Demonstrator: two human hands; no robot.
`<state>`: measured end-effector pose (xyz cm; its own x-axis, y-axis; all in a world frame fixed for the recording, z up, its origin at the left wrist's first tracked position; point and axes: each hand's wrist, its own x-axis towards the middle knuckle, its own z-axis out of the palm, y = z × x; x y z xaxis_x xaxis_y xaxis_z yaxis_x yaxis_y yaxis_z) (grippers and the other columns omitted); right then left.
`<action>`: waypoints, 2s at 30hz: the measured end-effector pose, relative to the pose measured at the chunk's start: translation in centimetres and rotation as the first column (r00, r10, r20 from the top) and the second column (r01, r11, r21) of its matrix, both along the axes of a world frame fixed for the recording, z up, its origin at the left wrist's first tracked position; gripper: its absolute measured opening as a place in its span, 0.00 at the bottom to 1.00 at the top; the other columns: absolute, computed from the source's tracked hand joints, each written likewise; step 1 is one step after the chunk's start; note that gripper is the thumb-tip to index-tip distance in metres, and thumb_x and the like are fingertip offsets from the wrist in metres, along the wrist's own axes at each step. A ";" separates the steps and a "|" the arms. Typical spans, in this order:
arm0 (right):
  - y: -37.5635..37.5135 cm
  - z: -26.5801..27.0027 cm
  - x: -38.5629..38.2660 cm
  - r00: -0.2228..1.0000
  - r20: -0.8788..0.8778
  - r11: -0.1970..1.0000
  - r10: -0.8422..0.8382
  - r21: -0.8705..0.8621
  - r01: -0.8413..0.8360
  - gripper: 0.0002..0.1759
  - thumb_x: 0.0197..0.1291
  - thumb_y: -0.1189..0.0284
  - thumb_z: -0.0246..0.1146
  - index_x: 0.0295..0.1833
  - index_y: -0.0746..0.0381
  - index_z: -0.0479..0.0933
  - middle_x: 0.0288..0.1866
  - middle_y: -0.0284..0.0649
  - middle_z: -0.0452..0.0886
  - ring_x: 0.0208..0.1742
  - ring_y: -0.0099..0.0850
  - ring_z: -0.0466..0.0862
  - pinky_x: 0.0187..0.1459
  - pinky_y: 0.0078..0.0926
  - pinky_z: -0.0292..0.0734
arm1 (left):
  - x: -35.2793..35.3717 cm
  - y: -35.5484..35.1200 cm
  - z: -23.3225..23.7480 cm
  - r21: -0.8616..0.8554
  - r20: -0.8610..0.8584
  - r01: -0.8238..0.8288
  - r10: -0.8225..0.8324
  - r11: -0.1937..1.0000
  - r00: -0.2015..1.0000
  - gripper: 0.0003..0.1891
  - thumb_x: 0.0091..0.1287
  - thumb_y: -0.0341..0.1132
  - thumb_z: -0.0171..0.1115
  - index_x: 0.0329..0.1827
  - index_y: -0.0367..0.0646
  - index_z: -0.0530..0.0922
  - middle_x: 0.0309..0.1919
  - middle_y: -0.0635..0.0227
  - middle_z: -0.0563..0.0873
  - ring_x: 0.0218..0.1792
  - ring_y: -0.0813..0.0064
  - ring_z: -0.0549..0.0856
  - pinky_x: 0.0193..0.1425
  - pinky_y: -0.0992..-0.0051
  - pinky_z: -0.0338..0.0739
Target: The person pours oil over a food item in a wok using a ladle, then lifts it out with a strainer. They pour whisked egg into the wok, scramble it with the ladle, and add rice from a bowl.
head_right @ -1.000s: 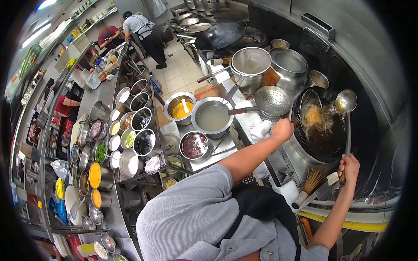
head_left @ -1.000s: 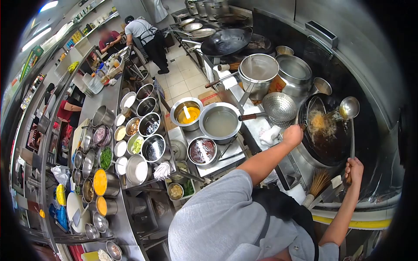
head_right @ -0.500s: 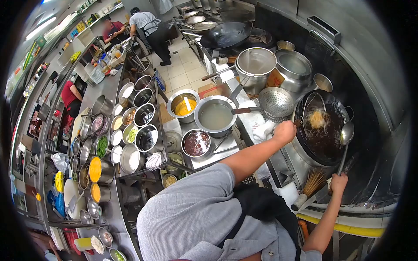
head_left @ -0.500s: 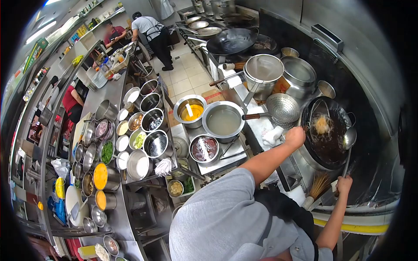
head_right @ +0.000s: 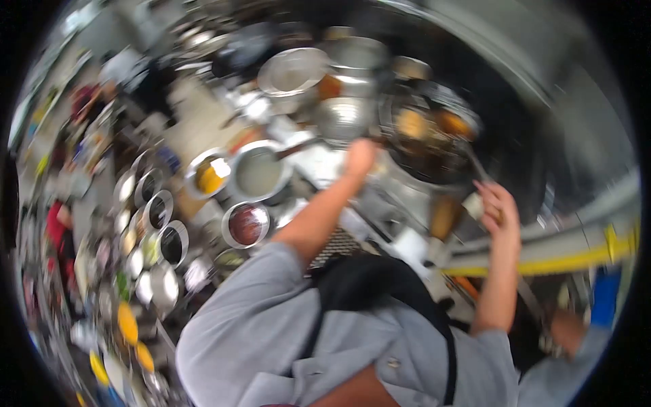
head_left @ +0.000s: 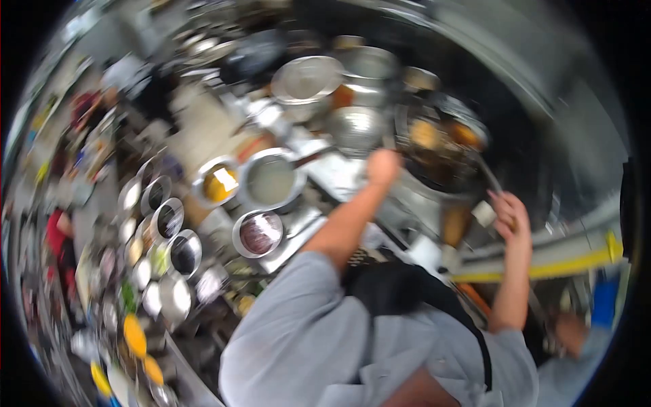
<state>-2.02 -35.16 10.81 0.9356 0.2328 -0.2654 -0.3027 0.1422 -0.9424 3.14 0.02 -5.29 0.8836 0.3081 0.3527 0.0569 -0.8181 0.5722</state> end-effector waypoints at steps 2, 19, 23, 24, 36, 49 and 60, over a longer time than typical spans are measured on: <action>-0.2 1.7 1.4 0.960 -0.218 0.972 0.176 0.191 -0.135 0.12 0.62 0.68 0.56 0.25 0.53 0.68 0.12 0.18 0.55 0.09 0.12 0.51 0.08 0.14 0.42 | 0.2 0.0 -0.1 -0.050 -0.026 0.045 -0.046 0.998 0.999 0.16 0.62 0.41 0.57 0.29 0.38 0.84 0.28 0.52 0.85 0.32 0.53 0.85 0.38 0.58 0.78; 6.2 3.4 4.1 0.986 -0.066 0.973 -0.153 -0.183 0.139 0.09 0.57 0.77 0.58 0.26 0.61 0.68 0.17 0.32 0.69 0.12 0.18 0.66 0.13 0.17 0.61 | -3.3 -0.5 5.7 -0.149 -0.224 -0.136 0.100 0.979 0.969 0.19 0.63 0.43 0.54 0.34 0.32 0.82 0.33 0.41 0.84 0.38 0.45 0.84 0.47 0.55 0.78; 4.8 0.9 5.1 0.995 0.074 0.905 -0.066 -0.415 0.091 0.09 0.54 0.77 0.60 0.23 0.62 0.70 0.18 0.35 0.72 0.14 0.20 0.71 0.13 0.24 0.63 | -3.2 -0.5 5.7 -0.138 -0.196 -0.125 0.096 0.983 0.976 0.19 0.63 0.43 0.55 0.33 0.32 0.82 0.32 0.41 0.84 0.37 0.45 0.84 0.46 0.55 0.78; 4.3 -0.3 5.5 0.995 0.075 0.904 -0.069 -0.416 0.094 0.09 0.54 0.77 0.60 0.23 0.62 0.70 0.18 0.35 0.72 0.14 0.20 0.71 0.13 0.24 0.63 | -3.3 -0.5 5.7 -0.138 -0.194 -0.124 0.097 0.983 0.976 0.19 0.63 0.43 0.55 0.33 0.32 0.82 0.32 0.41 0.84 0.37 0.45 0.84 0.46 0.55 0.78; 1.1 -4.6 3.0 0.895 -0.438 0.990 -0.082 0.065 0.123 0.04 0.58 0.77 0.55 0.33 0.66 0.70 0.18 0.30 0.68 0.13 0.15 0.67 0.10 0.15 0.59 | -3.0 -0.6 7.1 -0.200 -0.248 -0.142 0.090 0.969 0.965 0.21 0.60 0.44 0.56 0.34 0.29 0.82 0.34 0.38 0.83 0.40 0.42 0.83 0.49 0.55 0.76; 3.2 0.1 3.2 0.916 -0.399 0.985 -0.046 0.133 0.108 0.04 0.59 0.77 0.56 0.34 0.63 0.68 0.19 0.28 0.67 0.13 0.14 0.65 0.10 0.12 0.59 | -3.0 0.7 7.1 -0.208 -0.279 -0.118 0.057 0.971 0.959 0.20 0.58 0.43 0.58 0.38 0.31 0.82 0.38 0.40 0.84 0.42 0.46 0.84 0.51 0.57 0.77; 5.5 1.5 4.1 0.982 -0.135 0.975 -0.134 -0.196 0.106 0.06 0.58 0.79 0.57 0.29 0.63 0.69 0.19 0.32 0.70 0.13 0.19 0.67 0.12 0.19 0.60 | -3.1 0.5 6.9 -0.154 -0.276 -0.098 0.053 0.983 0.960 0.20 0.58 0.42 0.58 0.38 0.30 0.81 0.35 0.39 0.83 0.41 0.44 0.83 0.50 0.56 0.77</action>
<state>2.13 -29.62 12.27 0.9014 0.0545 -0.4295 -0.4306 0.0111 -0.9025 0.05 0.53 1.57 0.9104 0.4113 0.0437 0.2855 -0.7013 0.6532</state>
